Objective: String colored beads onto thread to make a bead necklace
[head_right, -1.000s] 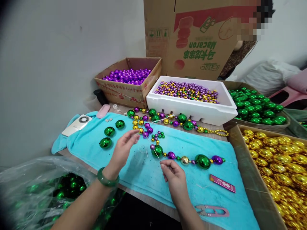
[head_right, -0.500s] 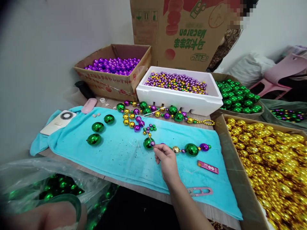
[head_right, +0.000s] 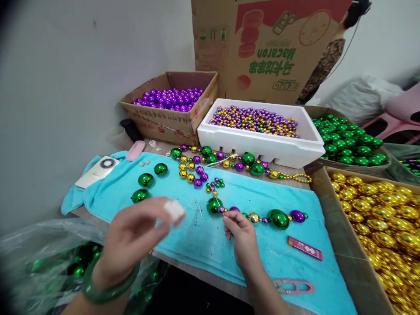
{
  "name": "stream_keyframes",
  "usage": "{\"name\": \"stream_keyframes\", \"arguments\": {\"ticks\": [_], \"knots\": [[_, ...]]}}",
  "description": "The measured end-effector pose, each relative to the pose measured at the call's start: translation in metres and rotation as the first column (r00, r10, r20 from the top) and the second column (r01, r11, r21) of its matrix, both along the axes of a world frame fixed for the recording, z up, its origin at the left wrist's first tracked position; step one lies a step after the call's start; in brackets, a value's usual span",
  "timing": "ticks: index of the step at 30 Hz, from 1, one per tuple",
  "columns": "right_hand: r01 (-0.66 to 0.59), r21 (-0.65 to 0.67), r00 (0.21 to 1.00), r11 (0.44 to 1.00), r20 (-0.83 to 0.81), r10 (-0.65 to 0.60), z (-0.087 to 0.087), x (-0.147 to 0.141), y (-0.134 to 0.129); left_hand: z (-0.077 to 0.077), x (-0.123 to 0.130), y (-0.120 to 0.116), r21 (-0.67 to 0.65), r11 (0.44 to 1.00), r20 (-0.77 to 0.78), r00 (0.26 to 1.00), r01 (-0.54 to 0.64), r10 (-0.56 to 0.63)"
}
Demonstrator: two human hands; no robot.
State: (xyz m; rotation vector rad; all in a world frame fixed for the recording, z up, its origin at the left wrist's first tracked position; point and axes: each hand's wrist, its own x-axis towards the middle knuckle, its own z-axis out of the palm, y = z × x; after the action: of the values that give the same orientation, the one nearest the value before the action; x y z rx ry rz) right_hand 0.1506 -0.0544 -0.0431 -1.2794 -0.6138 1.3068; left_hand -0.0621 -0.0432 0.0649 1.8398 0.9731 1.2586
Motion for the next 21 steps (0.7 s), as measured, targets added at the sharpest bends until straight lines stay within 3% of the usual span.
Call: {"name": "stream_keyframes", "arguments": {"ticks": [2, 4, 7, 10, 15, 19, 21], "knots": [[0.008, -0.017, 1.000, 1.000, -0.002, -0.008, -0.001, 0.002, 0.001, -0.019, 0.001, 0.028, -0.022, 0.993, -0.143, 0.983, -0.118, 0.113], [0.012, -0.028, 1.000, 1.000, -0.005, -0.012, -0.001, 0.002, 0.001, -0.046, -0.002, 0.055, -0.037, 0.958, -0.288, 0.921, -0.285, 0.263], [0.018, -0.029, 1.000, 0.999, -0.002, -0.018, -0.001, 0.002, 0.003, -0.086, -0.009, 0.082, -0.087, 0.903, -0.416, 0.839, -0.421, 0.352], [0.018, -0.021, 1.000, 1.000, 0.007, -0.017, -0.002, 0.002, 0.004, -0.110, -0.015, 0.098, -0.082, 0.867, -0.466, 0.788, -0.492, 0.403], [-0.002, -0.024, 1.000, 1.000, 0.021, 0.003, -0.004, 0.002, 0.005, -0.125, -0.013, 0.131, 0.016, 0.858, -0.498, 0.740, -0.514, 0.452], [-0.008, -0.035, 1.000, 0.999, 0.022, 0.009, -0.006, 0.003, 0.004, -0.129, -0.011, 0.150, -0.005, 0.935, -0.546, 0.785, -0.355, 0.295], [-0.013, -0.044, 1.000, 0.999, 0.028, 0.014, -0.008, 0.003, 0.003, -0.131, -0.012, 0.153, -0.069, 0.943, -0.533, 0.811, -0.326, 0.242]]}}
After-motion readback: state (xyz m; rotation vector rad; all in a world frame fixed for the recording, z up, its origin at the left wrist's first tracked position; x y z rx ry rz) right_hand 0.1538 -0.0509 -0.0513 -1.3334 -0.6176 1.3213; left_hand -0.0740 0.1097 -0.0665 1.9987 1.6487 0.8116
